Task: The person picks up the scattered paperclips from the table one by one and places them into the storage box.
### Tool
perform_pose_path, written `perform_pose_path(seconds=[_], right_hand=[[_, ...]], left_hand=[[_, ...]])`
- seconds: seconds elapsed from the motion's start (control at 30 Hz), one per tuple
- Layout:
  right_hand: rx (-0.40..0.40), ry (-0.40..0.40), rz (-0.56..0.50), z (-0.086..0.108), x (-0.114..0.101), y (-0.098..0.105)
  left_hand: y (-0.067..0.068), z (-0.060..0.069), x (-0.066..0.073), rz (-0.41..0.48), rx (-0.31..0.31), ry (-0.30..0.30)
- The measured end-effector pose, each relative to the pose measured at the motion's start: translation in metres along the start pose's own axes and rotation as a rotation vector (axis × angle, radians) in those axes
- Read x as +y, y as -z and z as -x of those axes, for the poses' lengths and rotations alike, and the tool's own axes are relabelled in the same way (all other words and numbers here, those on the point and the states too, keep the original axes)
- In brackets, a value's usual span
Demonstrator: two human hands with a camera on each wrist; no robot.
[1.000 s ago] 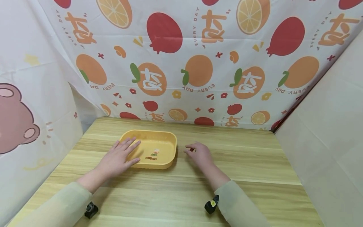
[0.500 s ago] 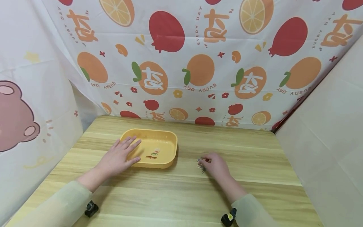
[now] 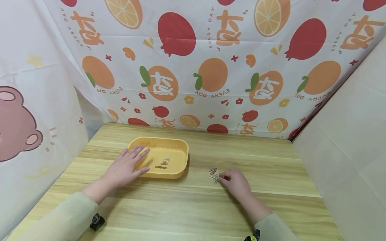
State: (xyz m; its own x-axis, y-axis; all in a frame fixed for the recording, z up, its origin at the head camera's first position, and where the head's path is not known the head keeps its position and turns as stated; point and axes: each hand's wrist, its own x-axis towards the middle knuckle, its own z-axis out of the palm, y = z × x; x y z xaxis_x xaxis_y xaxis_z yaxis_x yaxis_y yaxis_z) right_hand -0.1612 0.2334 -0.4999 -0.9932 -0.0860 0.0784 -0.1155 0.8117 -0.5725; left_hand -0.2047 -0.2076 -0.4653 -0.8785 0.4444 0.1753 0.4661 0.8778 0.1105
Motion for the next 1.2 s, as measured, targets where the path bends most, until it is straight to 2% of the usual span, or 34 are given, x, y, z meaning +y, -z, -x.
perform_pose_path(seconds=[0.4, 0.57, 0.83, 1.2], right_hand=[[-0.081, 0.075, 0.054, -0.002, 0.001, 0.002], [-0.094, 0.11, 0.1, -0.006, 0.002, 0.001], [-0.11, 0.114, 0.135, -0.009, 0.002, 0.001], [-0.131, 0.161, 0.152, -0.012, 0.003, 0.003]], left_hand=[[-0.001, 0.001, -0.001, 0.008, 0.009, -0.004], [-0.002, 0.001, -0.002, 0.002, 0.009, -0.003], [-0.003, 0.001, -0.001, 0.006, 0.012, -0.008], [-0.001, 0.002, 0.001, 0.007, 0.017, -0.004]])
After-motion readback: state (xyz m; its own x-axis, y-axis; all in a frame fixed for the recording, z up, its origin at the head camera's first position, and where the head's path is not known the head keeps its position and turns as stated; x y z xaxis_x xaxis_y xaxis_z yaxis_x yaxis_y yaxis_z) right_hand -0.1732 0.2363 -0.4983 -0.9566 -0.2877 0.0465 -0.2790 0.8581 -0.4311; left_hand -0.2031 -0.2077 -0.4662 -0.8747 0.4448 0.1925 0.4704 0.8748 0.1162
